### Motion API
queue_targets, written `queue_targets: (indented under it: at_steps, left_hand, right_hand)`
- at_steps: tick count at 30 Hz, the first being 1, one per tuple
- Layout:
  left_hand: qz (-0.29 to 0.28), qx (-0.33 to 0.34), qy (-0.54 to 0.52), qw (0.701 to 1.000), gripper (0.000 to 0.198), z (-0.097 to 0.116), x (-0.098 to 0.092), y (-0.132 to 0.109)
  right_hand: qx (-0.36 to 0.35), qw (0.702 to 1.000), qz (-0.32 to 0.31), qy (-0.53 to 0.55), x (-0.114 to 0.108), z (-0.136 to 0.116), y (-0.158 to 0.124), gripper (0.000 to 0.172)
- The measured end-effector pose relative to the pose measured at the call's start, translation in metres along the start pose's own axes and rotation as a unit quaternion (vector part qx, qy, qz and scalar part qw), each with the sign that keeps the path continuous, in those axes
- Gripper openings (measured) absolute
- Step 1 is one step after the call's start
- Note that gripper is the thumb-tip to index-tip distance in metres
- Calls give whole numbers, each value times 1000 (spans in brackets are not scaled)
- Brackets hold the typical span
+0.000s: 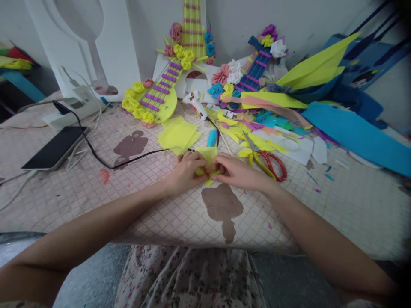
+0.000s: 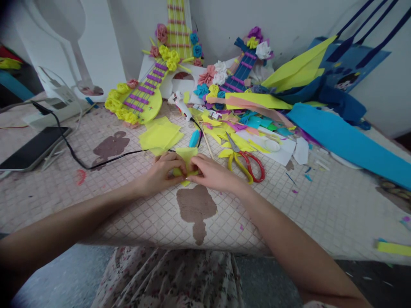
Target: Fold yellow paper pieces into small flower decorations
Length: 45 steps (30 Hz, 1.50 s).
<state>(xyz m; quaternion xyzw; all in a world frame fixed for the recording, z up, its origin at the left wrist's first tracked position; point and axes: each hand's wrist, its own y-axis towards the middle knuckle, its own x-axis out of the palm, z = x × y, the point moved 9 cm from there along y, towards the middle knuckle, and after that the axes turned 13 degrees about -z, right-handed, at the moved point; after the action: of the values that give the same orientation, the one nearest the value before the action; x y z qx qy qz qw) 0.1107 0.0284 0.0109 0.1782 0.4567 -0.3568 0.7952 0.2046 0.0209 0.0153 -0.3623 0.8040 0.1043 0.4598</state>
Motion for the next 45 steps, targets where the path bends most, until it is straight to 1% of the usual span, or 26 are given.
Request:
queue_targets:
  at_steps: [4, 7, 10, 12, 18, 22, 26, 28, 30, 32, 36, 38, 40, 42, 44, 45]
  left_hand:
    - [-3, 7, -2, 1000, 8, -1, 0, 0]
    - [0, 6, -12, 1000, 11, 0, -1, 0]
    - [19, -9, -34, 999, 16, 2, -2, -1]
    - [25, -13, -38, 999, 15, 3, -2, -1]
    - [7, -20, -18, 1000, 13, 3, 4, 2]
    - [12, -14, -17, 1000, 15, 2, 3, 2]
    - [17, -7, -44, 999, 13, -1, -2, 2]
    - [22, -2, -81, 996, 11, -4, -6, 2]
    - [28, 4, -107, 994, 11, -8, -11, 1]
    - [31, 8, -100, 994, 10, -10, -14, 1]
    - [27, 9, -55, 998, 14, -11, -14, 1]
    - [28, 9, -72, 997, 15, -14, -15, 2]
    - [40, 3, -107, 993, 15, -20, -18, 2]
    - [66, -9, -135, 989, 17, -28, -25, 1]
    - [91, -19, -138, 986, 16, -34, -32, -1]
    - [94, -24, -131, 987, 15, -36, -33, -2]
  right_hand:
    - [36, 999, 29, -19, -7, 9, -1, 12]
    - [34, 999, 35, -23, -4, 10, 1, 13]
    - [34, 998, 41, -18, -3, 12, 2, 11]
    - [32, 998, 44, -14, -3, 13, 2, 11]
    - [35, 999, 36, -3, -7, 18, 1, 17]
    - [28, 999, 35, 16, -11, 21, 1, 16]
    - [18, 998, 50, 31, -18, 21, 0, 12]
    - [25, 997, 60, 32, -20, 21, 0, 9]
    - [35, 997, 65, 33, -18, 19, 0, 10]
    - [37, 997, 67, 25, -15, 17, 0, 11]
    - [21, 997, 70, -11, -9, 10, 2, 16]
    - [28, 997, 75, 5, -10, 14, 1, 15]
    - [45, 994, 95, 34, -14, 20, 0, 11]
    - [53, 990, 122, 50, -20, 23, -2, 8]
    - [55, 987, 141, 55, -22, 25, -2, 6]
    - [57, 986, 148, 57, -22, 25, -3, 7]
